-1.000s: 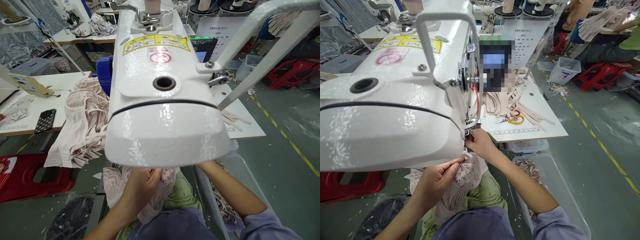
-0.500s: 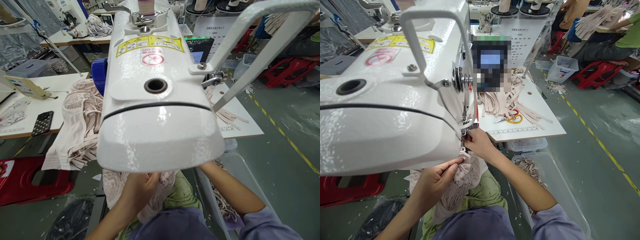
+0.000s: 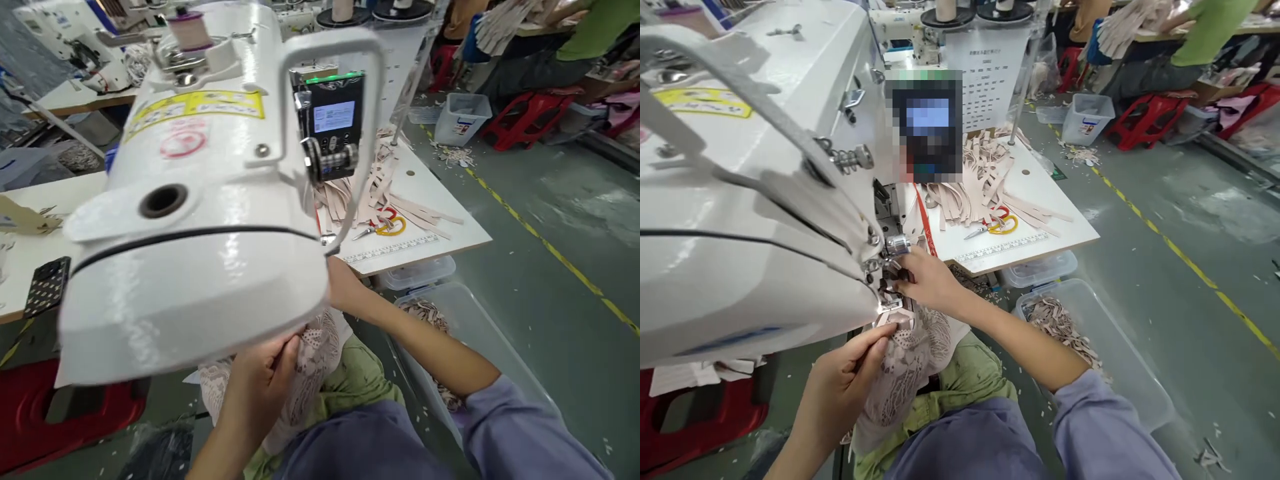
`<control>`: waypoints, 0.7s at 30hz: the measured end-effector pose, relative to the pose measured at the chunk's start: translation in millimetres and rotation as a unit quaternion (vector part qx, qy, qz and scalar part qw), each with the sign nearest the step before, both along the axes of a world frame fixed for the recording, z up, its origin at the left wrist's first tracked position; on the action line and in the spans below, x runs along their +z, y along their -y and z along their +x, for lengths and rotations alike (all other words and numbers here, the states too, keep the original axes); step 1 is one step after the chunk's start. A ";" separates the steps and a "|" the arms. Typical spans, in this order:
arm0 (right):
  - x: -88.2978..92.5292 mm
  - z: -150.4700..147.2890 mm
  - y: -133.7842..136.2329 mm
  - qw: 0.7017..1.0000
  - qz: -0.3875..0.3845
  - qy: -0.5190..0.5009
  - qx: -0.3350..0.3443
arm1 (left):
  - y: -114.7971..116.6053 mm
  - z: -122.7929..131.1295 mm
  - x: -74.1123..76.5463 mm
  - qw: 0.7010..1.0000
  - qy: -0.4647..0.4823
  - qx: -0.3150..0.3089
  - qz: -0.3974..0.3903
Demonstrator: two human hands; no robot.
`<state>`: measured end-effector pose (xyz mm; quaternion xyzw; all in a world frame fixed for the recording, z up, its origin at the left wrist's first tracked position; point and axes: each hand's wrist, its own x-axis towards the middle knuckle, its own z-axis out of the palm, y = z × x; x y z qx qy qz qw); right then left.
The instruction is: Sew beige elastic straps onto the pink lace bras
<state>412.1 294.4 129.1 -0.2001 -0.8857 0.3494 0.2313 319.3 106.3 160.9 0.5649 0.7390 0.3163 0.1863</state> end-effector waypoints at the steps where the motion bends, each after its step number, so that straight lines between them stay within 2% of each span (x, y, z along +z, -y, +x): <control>1: -0.1 0.0 -0.1 1.000 -0.006 -0.007 -0.008 | 1.3 -1.0 -2.0 1.000 -0.015 0.001 0.002; 8: 1.5 -0.8 4.5 0.999 -0.033 -0.020 -0.028 | 8.0 -6.5 -11.2 0.995 -0.089 0.026 0.028; 12: 1.8 -3.2 5.2 0.999 -0.034 -0.007 -0.026 | 8.9 -7.2 -11.9 0.994 -0.094 0.045 0.035; 21: -0.1 0.1 4.7 0.999 -0.034 -0.021 -0.034 | 6.8 -3.8 -16.6 0.990 -0.108 0.037 0.088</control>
